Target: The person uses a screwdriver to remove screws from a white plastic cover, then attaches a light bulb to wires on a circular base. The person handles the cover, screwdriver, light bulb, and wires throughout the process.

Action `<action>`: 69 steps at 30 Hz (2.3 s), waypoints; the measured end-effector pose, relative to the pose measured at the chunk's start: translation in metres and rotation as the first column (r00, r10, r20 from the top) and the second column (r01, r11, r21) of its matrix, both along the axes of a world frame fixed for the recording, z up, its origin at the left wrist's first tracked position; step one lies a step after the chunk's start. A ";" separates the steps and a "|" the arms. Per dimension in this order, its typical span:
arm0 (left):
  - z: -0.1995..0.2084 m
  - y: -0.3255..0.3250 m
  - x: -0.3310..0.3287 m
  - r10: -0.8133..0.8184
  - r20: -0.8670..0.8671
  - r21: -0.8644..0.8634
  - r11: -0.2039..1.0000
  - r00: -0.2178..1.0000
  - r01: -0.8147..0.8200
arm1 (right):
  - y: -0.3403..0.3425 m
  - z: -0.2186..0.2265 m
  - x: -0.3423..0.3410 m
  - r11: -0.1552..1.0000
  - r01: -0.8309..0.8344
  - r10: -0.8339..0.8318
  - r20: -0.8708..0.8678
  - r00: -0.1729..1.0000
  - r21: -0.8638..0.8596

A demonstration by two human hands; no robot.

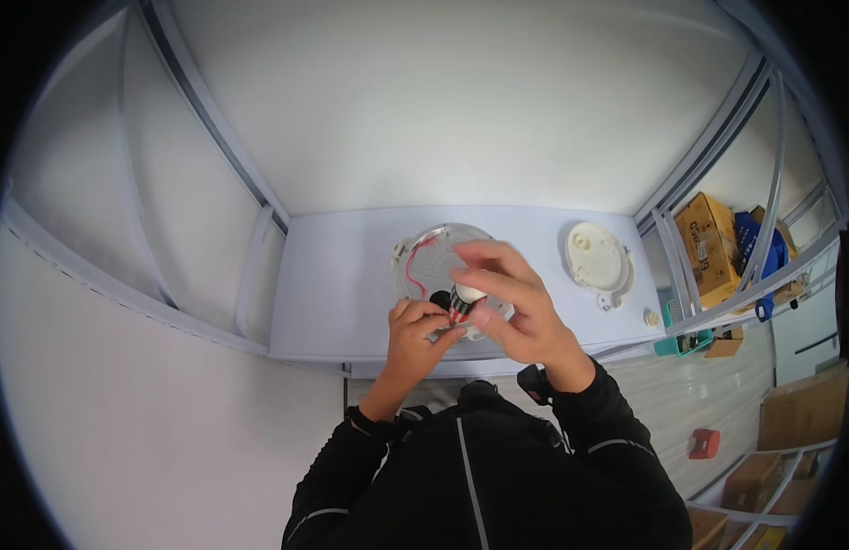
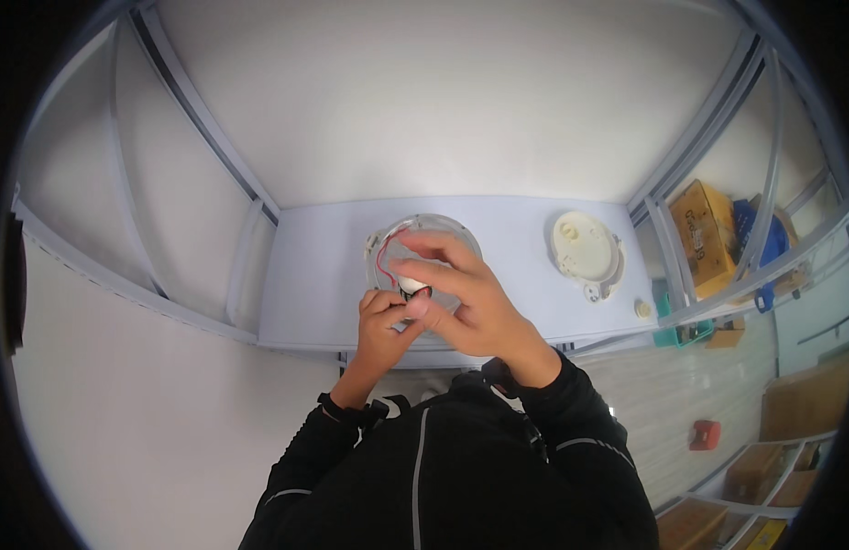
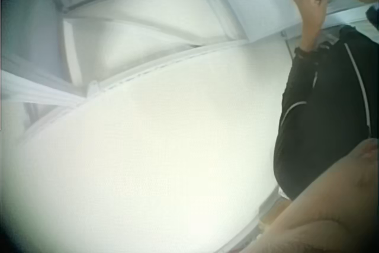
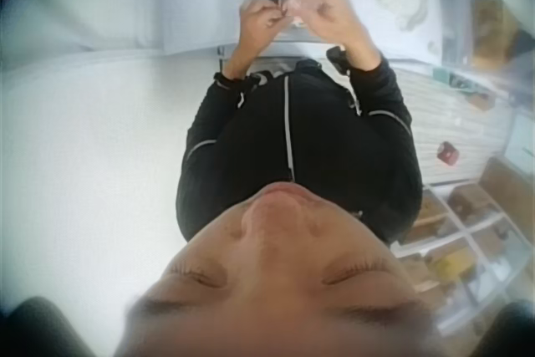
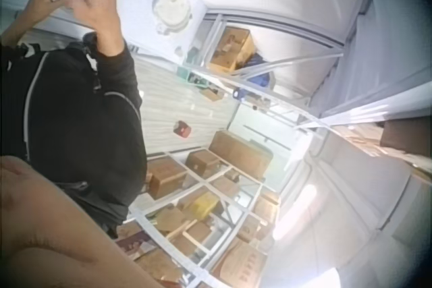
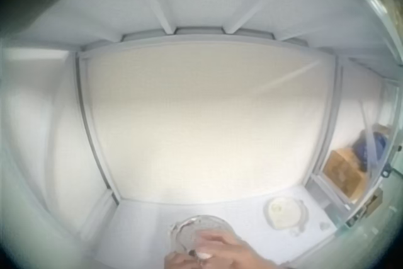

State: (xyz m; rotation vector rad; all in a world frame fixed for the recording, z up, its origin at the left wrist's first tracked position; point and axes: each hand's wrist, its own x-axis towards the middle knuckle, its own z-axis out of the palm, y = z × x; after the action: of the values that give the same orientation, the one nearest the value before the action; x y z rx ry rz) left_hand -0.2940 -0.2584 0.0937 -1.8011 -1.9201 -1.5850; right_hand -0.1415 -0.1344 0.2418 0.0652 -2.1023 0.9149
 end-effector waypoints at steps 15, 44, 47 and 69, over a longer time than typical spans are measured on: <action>0.003 0.001 0.002 -0.017 0.025 0.008 1.000 1.000 0.017 | 0.006 -0.007 0.002 0.995 0.102 -0.103 0.038 0.994 0.018; 0.012 -0.006 0.000 -0.072 0.035 -0.046 0.996 0.997 0.073 | 0.009 -0.007 0.002 0.994 0.104 -0.103 -0.034 0.994 0.020; 0.008 -0.006 0.003 -0.047 0.038 -0.038 0.998 0.998 0.049 | 0.005 -0.002 -0.002 0.996 0.039 -0.044 -0.074 0.996 -0.075; 0.011 -0.008 0.017 -0.009 -0.008 -0.171 0.985 1.000 0.007 | 0.004 0.006 0.009 1.000 -0.015 0.015 0.012 1.000 0.013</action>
State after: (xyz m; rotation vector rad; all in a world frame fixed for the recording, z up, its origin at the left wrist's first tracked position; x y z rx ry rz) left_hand -0.2771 -0.2667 0.1052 -1.8761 -2.1061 -1.4521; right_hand -0.1327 -0.1300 0.2474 0.0828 -2.1222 0.9122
